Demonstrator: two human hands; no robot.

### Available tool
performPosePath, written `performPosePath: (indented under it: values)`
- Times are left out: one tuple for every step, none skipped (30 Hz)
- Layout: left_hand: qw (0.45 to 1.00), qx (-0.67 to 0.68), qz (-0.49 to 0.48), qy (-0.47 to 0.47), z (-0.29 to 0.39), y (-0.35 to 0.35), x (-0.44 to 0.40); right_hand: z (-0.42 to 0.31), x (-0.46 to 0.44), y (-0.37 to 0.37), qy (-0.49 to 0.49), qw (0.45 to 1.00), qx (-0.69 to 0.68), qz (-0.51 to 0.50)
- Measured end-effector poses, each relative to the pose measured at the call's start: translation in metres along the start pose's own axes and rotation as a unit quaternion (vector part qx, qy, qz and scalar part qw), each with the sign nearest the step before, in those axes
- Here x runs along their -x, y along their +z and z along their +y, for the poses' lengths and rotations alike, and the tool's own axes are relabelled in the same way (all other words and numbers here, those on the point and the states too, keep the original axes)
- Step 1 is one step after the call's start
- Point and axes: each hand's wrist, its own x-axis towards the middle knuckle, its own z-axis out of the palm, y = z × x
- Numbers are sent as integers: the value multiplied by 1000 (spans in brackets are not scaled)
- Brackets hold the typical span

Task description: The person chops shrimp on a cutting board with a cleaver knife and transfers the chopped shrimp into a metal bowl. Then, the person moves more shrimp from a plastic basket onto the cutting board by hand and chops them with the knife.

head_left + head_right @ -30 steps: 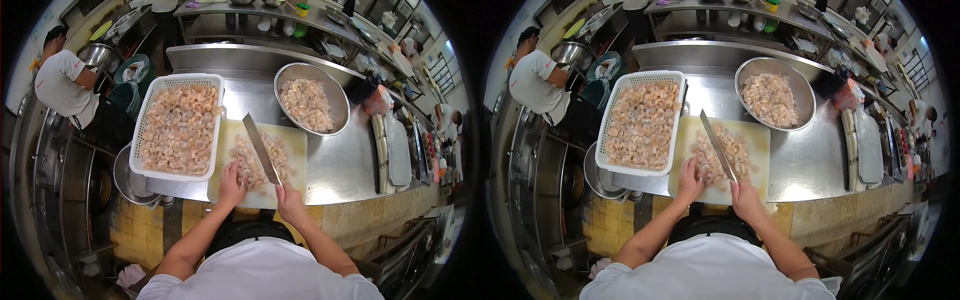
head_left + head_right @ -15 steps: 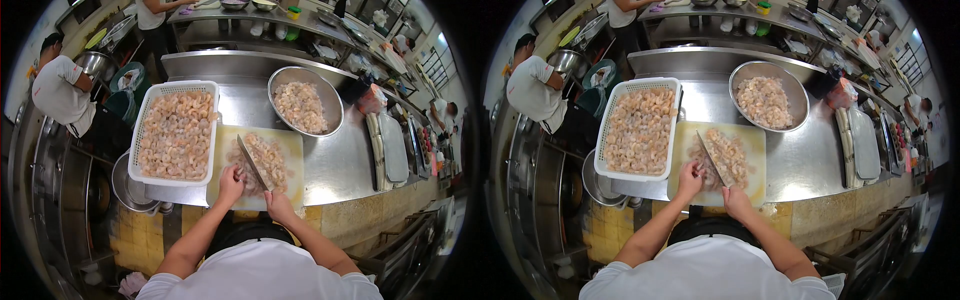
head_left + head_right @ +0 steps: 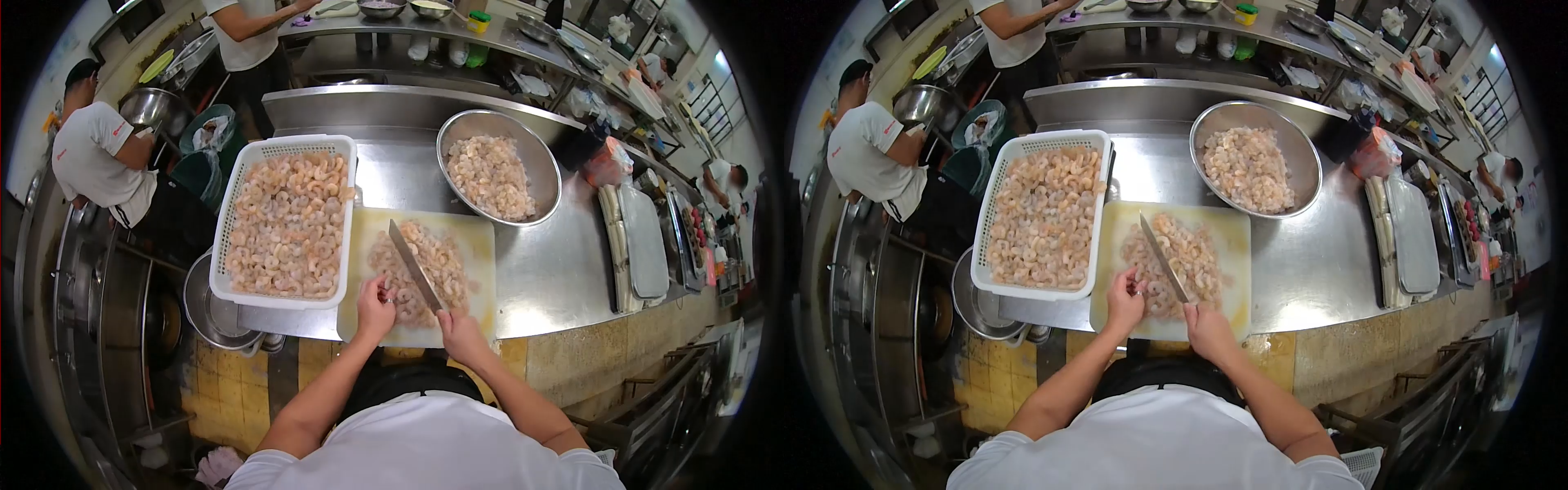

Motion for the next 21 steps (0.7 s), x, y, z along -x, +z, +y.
performPosePath:
  values:
    - [1000,-11,-8,2,3,-5,3,-9,6,-10,1,1000,-16,-1]
    - [1000,-20,-16,6,7,-10,3,-19,10,-23,1,1000,-31,0]
    - [999,-29,-22,11,12,-14,3,-23,11,-30,0,999,-46,1]
    - [998,-53,-36,18,16,-17,5,-21,10,-29,-3,999,-43,9]
    - [995,-76,-50,26,19,-21,6,-18,9,-26,-5,999,-41,17]
    - [992,-100,-65,35,22,-24,7,-13,8,-21,-7,999,-39,27]
    - [992,-100,-78,27,23,-26,11,3,5,-10,-12,1000,-21,15]
    - [991,-100,-90,21,24,-27,14,26,-1,4,-18,1000,-2,5]
    - [990,-101,-101,15,28,-28,13,19,-5,1,-24,1000,17,-6]
    - [988,-113,-99,37,32,-29,12,15,-7,-6,-21,1000,7,-6]
    - [985,-127,-101,55,35,-33,17,11,-2,-14,-12,1000,-6,-10]
    - [982,-140,-105,76,38,-35,19,-2,3,-26,-3,1000,-19,-11]
    - [980,-146,-110,81,36,-34,20,-10,4,-33,-5,1000,-23,-5]
    - [978,-153,-115,85,33,-33,22,-16,6,-38,-5,1000,-28,-1]
    - [976,-160,-121,88,31,-33,24,-19,6,-40,-6,999,-34,3]
    - [974,-163,-126,90,32,-33,25,-11,2,-32,-10,1000,-24,10]
    - [973,-166,-131,93,35,-34,26,5,-6,-16,-12,1000,-15,19]
    - [972,-168,-137,97,36,-34,26,17,-9,-7,-16,999,-5,29]
    - [972,-163,-139,98,36,-33,27,23,-8,-5,-16,999,-9,28]
    - [972,-159,-140,100,33,-33,28,29,-7,-4,-17,999,-13,26]
    - [973,-155,-138,98,29,-32,28,31,-10,-4,-22,999,-15,21]
